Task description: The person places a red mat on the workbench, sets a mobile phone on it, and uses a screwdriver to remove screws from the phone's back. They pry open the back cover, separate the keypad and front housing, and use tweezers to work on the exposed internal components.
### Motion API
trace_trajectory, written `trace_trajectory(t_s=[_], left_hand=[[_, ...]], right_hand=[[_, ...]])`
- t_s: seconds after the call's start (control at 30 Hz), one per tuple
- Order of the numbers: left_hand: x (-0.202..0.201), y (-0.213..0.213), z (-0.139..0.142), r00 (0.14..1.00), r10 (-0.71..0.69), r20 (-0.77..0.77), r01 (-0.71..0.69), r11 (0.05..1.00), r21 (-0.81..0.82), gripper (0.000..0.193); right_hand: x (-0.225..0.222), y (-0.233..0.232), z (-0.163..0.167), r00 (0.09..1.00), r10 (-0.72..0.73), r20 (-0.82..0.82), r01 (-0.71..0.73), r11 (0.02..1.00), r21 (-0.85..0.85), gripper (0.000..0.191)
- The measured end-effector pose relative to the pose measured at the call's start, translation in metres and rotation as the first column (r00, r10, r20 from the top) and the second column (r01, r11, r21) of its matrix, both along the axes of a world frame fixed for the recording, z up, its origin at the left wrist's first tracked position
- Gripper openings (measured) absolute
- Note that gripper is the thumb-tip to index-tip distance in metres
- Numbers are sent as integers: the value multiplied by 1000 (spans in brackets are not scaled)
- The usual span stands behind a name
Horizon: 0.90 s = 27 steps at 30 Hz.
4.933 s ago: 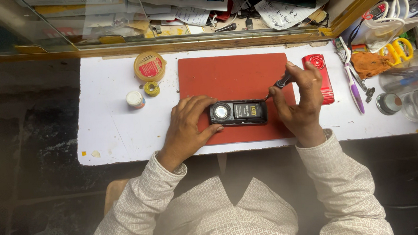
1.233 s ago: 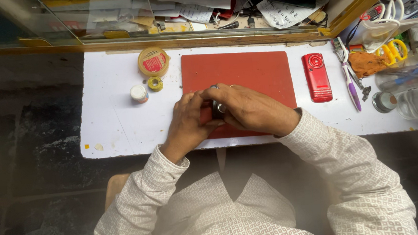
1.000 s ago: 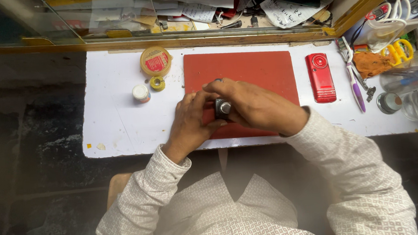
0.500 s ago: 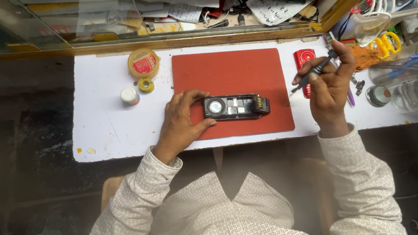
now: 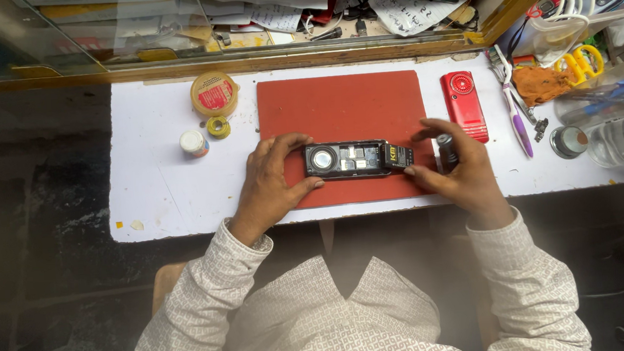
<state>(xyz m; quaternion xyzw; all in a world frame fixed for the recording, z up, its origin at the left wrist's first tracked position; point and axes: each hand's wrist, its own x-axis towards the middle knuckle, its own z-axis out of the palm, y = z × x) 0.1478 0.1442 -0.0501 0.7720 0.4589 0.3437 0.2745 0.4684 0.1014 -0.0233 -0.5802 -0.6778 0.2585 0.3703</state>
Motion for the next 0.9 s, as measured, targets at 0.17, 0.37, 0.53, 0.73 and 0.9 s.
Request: trace_trajectory(t_s=[0.17,0.37,0.53,0.73,0.9], left_hand=[[1,1,0,1000,-3,-5,3,1000,19,69],[0,1,0,1000,-8,-7,8,999,35,70],[-1,0,0,1000,5,-12,-5,1000,7,70],[-1,0,2,1000,5,-20,-5,1000,-9,70],[-2,0,3,1000,5,-19,-5,1000,-11,69]], right_hand=[[-12,5,6,985,151,84,-159,982,103,48],[-1,4,-8,991,-64,116,38,976,216,39],[46,9,-9,931,-359,61,319,886,336,32],[72,15,-21,825,-522,217,387,801,457,25],[62,36,-30,746,-589,312,401,770,496,26]])
